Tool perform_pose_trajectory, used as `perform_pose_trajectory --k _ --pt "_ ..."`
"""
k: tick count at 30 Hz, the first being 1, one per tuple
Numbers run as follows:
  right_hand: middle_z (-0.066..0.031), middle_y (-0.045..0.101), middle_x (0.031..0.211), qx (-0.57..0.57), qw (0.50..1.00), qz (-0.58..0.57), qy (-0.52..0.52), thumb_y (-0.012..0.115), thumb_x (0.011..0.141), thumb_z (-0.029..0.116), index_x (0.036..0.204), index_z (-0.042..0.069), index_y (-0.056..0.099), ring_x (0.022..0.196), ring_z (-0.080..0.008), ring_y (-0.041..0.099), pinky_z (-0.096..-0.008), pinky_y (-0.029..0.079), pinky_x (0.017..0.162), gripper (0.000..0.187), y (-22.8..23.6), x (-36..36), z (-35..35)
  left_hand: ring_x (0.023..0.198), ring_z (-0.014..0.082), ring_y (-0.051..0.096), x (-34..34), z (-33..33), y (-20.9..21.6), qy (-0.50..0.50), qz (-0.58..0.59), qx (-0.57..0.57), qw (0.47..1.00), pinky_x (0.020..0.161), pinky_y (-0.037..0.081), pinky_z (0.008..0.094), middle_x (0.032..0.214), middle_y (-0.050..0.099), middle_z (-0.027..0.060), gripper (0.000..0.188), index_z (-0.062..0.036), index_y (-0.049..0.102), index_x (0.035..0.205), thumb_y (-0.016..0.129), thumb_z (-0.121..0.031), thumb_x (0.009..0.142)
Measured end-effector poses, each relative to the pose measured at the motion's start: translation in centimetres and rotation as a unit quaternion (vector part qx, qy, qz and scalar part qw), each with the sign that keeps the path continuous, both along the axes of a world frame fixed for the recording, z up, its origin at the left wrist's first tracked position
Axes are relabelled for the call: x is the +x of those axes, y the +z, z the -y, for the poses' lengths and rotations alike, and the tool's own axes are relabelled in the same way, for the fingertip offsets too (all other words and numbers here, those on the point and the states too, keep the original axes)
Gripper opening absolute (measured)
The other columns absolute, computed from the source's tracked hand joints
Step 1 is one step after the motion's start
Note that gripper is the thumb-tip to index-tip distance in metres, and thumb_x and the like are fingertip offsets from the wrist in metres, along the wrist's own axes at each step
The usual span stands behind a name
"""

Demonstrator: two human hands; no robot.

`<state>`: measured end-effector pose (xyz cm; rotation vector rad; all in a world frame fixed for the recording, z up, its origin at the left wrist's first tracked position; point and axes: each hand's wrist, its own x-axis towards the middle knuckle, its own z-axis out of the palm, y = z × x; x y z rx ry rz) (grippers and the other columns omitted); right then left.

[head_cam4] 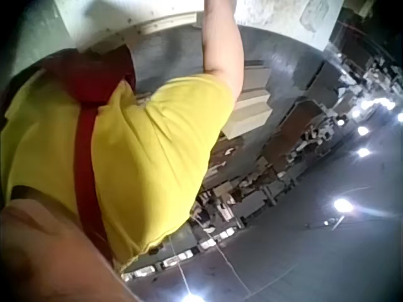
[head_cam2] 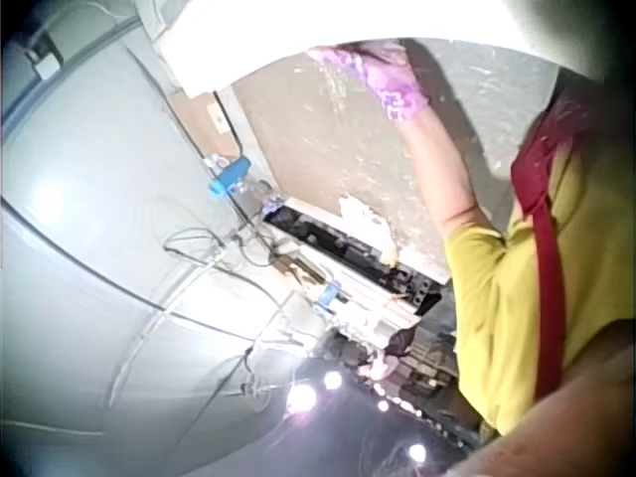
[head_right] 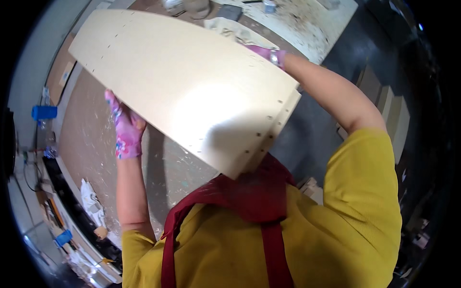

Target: The person applies a substance from a small container to the holes and edges of wood panels using a small tool, then sands the surface with a sanding block and wipes the panels with a cloth.

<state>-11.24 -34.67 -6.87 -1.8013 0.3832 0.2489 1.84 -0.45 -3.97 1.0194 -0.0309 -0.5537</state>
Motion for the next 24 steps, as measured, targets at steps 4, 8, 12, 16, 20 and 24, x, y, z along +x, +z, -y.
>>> perform_pose_trajectory --k 4,8,12,16,20,24 --pt "-0.0113 0.064 0.111 0.056 0.998 0.002 0.004 0.035 0.095 0.057 0.127 0.007 0.053 0.098 -0.0191 0.061 -0.0323 0.046 0.09 0.062 -1.3 -0.9 0.2 0.108 0.0222 0.059 -3.0 1.6 2.5 0.017 -0.054 0.052 0.997 0.088 0.052 0.0337 0.126 0.056 0.0109 0.061 -0.004 0.047 0.132 0.053 -0.05 0.092" --pt "-0.0115 0.064 0.11 0.112 0.993 0.013 0.03 0.035 0.095 0.057 0.127 0.007 0.053 0.098 -0.0192 0.061 -0.0328 0.046 0.091 0.063 -1.5 -0.2 -0.9 0.108 0.023 0.059 -3.9 1.9 2.4 0.026 0.029 0.113 0.993 0.093 0.048 0.0367 0.124 0.058 0.0098 0.053 -0.0037 0.05 0.13 0.055 -0.041 0.093" --pt "-0.0116 0.064 0.11 0.16 0.986 0.007 0.036 0.034 0.095 0.058 0.127 0.006 0.053 0.097 -0.0192 0.061 -0.0333 0.046 0.091 0.063 -1.9 0.1 -1.8 0.107 0.0226 0.059 -4.1 2.2 2.5 0.013 0.052 0.117 0.992 0.089 0.051 0.0367 0.123 0.058 0.0098 0.05 -0.0039 0.051 0.128 0.052 -0.041 0.094" --pt "-0.0118 0.064 0.109 0.21 0.977 -0.007 0.039 0.034 0.095 0.058 0.128 0.006 0.053 0.097 -0.0192 0.061 -0.0338 0.046 0.091 0.064 -2.8 -1.3 -4.7 0.109 0.0213 0.058 -4.0 0.2 2.3 0.03 0.057 0.146 0.987 0.091 0.049 0.0348 0.124 0.057 0.0094 0.051 -0.0047 0.05 0.129 0.051 -0.041 0.094" --pt "-0.0175 0.062 0.111 0.225 0.973 0.026 0.044 0.034 0.094 0.057 0.127 0.002 0.051 0.105 -0.023 0.059 -0.0364 0.041 0.096 0.067 -3.1 -5.2 -9.3 0.11 0.0217 0.057 -4.9 -3.8 3.1 0.033 0.045 0.181 0.982 0.091 0.048 0.0343 0.124 0.057 0.0085 0.052 -0.0051 0.05 0.129 0.051 -0.043 0.094" --pt "-0.0274 0.028 0.148 0.068 0.996 0.05 -0.033 0.04 0.093 0.056 0.142 -0.007 0.029 0.14 -0.0328 0.026 -0.0334 0.02 0.115 0.081 -3.2 -9.4 -14.6 0.108 0.0217 0.058 -4.1 -7.6 2.6 0.007 0.026 0.206 0.978 0.09 0.049 0.034 0.122 0.057 0.0089 0.053 -0.0047 0.05 0.129 0.052 -0.044 0.093"
